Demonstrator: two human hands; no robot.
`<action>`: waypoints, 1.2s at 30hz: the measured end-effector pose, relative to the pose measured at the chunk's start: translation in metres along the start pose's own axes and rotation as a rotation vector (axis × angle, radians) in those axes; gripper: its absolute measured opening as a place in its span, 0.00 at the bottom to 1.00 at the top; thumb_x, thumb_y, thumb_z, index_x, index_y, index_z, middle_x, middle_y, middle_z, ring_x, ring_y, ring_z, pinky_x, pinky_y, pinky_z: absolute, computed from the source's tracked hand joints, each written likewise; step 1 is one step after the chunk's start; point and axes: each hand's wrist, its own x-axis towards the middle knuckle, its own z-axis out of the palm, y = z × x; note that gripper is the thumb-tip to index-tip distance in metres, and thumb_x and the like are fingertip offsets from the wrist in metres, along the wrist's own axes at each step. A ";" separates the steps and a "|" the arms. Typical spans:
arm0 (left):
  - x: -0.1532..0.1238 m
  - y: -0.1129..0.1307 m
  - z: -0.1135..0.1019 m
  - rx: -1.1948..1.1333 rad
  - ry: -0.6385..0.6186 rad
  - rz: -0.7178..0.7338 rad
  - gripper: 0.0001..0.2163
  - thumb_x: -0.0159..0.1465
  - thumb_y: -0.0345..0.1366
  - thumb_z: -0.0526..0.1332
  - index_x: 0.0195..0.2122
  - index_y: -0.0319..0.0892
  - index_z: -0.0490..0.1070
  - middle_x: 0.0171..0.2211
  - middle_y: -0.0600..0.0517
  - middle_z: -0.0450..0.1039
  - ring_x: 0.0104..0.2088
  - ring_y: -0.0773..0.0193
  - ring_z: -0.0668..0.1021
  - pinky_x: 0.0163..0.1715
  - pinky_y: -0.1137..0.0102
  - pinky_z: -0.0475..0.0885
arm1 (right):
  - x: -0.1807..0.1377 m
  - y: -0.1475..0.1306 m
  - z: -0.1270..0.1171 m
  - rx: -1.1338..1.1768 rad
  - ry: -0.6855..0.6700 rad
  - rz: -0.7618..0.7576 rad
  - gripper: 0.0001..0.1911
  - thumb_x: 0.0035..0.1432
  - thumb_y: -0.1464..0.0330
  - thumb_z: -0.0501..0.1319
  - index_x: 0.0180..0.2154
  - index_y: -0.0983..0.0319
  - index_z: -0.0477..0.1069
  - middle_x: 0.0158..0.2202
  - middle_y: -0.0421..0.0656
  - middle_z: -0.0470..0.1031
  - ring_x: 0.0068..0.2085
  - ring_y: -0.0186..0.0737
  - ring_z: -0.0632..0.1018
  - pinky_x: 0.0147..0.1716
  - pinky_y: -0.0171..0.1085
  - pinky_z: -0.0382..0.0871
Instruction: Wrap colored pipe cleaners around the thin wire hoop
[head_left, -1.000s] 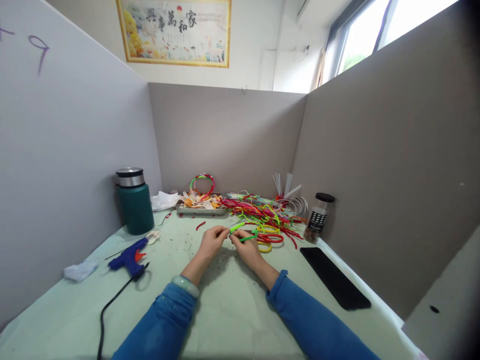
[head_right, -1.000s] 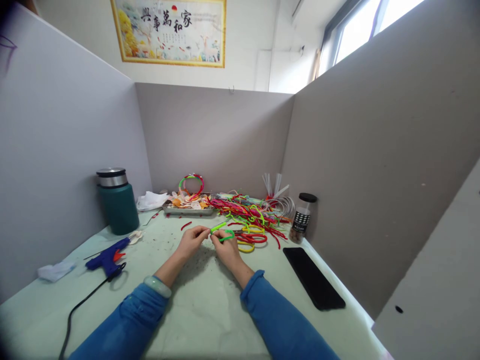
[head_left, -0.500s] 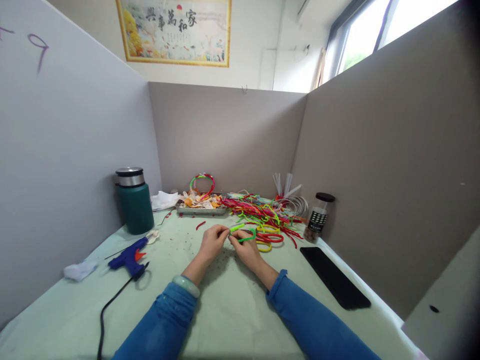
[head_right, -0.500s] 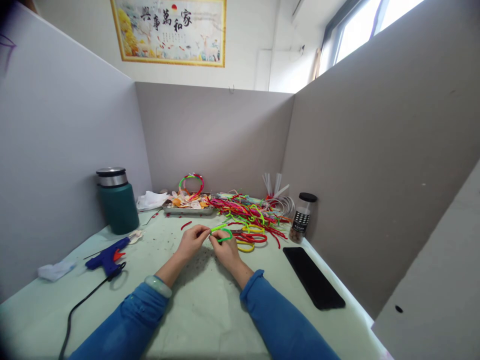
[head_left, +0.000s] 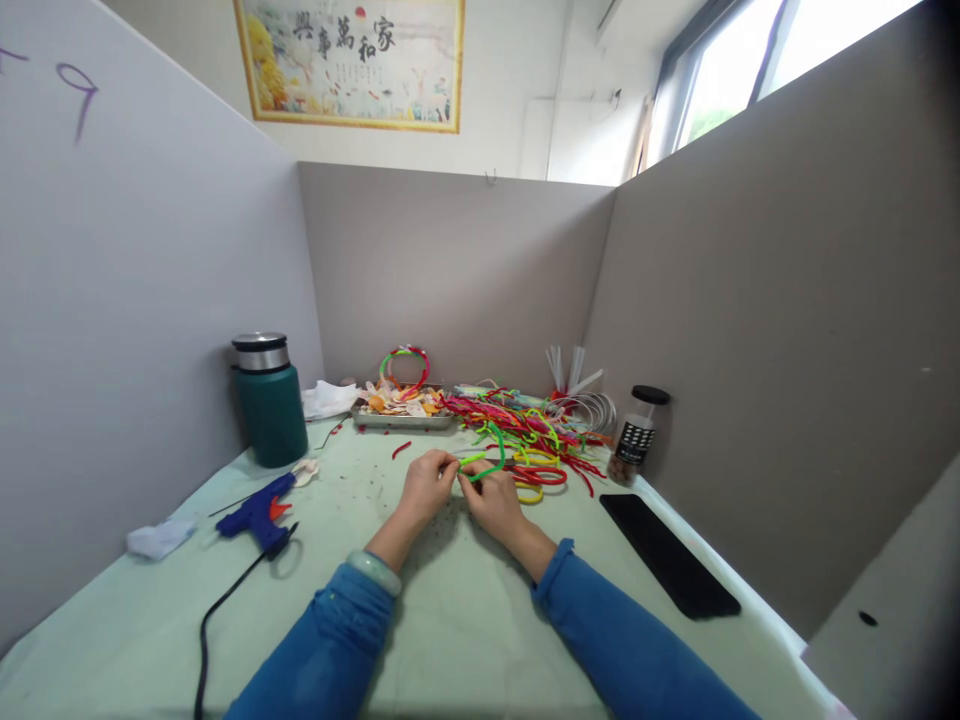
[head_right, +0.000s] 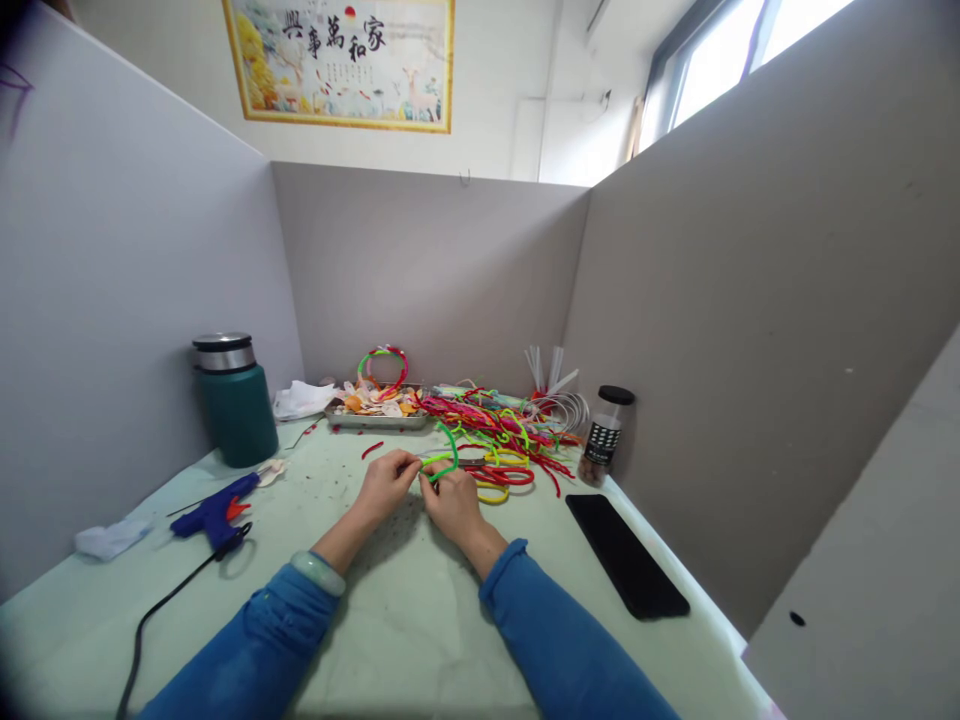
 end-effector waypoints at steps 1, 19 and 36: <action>0.000 0.000 0.000 -0.004 -0.008 -0.014 0.08 0.57 0.33 0.55 0.28 0.38 0.73 0.27 0.50 0.73 0.29 0.68 0.72 0.30 0.75 0.63 | 0.000 0.001 0.000 -0.006 -0.011 -0.002 0.09 0.58 0.69 0.54 0.33 0.62 0.73 0.31 0.44 0.76 0.34 0.39 0.75 0.35 0.34 0.63; 0.001 -0.002 -0.003 -0.103 -0.026 -0.027 0.11 0.58 0.32 0.54 0.36 0.39 0.76 0.30 0.49 0.75 0.31 0.66 0.74 0.33 0.73 0.66 | 0.010 0.010 0.008 0.795 -0.072 0.534 0.15 0.51 0.57 0.57 0.25 0.63 0.69 0.14 0.35 0.62 0.15 0.30 0.63 0.15 0.31 0.55; -0.007 0.000 -0.001 0.088 -0.054 0.260 0.13 0.57 0.27 0.56 0.43 0.41 0.72 0.35 0.49 0.69 0.33 0.67 0.71 0.35 0.72 0.66 | 0.009 0.009 0.014 0.989 -0.022 0.630 0.16 0.43 0.57 0.63 0.22 0.63 0.63 0.15 0.32 0.58 0.15 0.27 0.60 0.13 0.29 0.54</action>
